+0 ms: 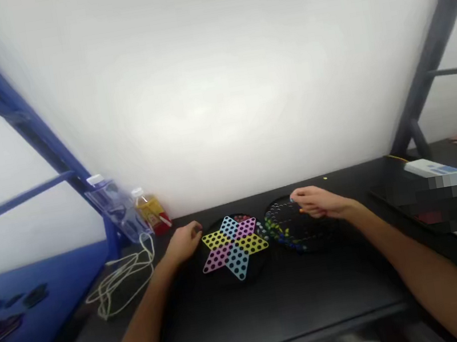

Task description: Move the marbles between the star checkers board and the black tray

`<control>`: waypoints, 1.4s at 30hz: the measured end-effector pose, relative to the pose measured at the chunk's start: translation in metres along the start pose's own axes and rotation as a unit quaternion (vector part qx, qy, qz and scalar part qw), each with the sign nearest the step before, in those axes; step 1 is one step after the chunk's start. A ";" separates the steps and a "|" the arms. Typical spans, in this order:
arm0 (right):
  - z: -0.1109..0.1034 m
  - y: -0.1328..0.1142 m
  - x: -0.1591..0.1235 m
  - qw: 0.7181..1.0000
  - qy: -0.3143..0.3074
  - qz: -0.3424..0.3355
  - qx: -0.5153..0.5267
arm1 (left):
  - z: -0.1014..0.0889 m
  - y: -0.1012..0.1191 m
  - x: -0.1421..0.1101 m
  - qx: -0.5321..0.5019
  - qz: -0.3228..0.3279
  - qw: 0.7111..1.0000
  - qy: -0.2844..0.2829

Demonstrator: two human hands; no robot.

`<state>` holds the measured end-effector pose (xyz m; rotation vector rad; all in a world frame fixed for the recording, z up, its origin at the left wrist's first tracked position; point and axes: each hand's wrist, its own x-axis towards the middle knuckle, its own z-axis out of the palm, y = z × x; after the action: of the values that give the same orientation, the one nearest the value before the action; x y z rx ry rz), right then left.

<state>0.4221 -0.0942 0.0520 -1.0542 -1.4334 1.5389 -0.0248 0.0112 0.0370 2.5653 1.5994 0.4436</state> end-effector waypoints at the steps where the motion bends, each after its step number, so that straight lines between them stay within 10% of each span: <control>1: -0.004 0.001 0.002 0.997 0.026 -0.031 0.059 | 0.000 0.000 0.000 0.001 -0.002 1.000 -0.001; 7: -0.020 0.012 0.020 0.948 0.156 -0.124 0.247 | -0.001 0.000 0.000 -0.001 0.000 1.000 -0.002; 12: -0.013 0.012 0.020 0.958 0.230 -0.106 0.133 | -0.001 -0.001 0.000 -0.006 0.001 1.000 0.003; 16: -0.004 -0.005 -0.003 0.992 0.044 0.015 -0.117 | -0.002 0.001 0.000 -0.006 0.009 1.000 0.002; 20: 0.010 -0.022 -0.020 0.934 -0.095 0.069 -0.337 | -0.002 0.001 0.000 -0.011 0.007 1.000 -0.001; 31: 0.051 -0.013 -0.026 0.814 -0.087 0.063 -0.571 | -0.004 0.019 -0.002 -0.114 0.020 0.990 0.077; 42: 0.040 -0.017 -0.021 0.867 -0.098 0.041 -0.488 | -0.007 0.080 -0.013 -0.090 0.163 0.983 0.003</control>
<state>0.3918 -0.1267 0.0712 -1.5513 -2.4422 0.9291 0.0369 -0.0372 0.0590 2.6879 1.0811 0.5896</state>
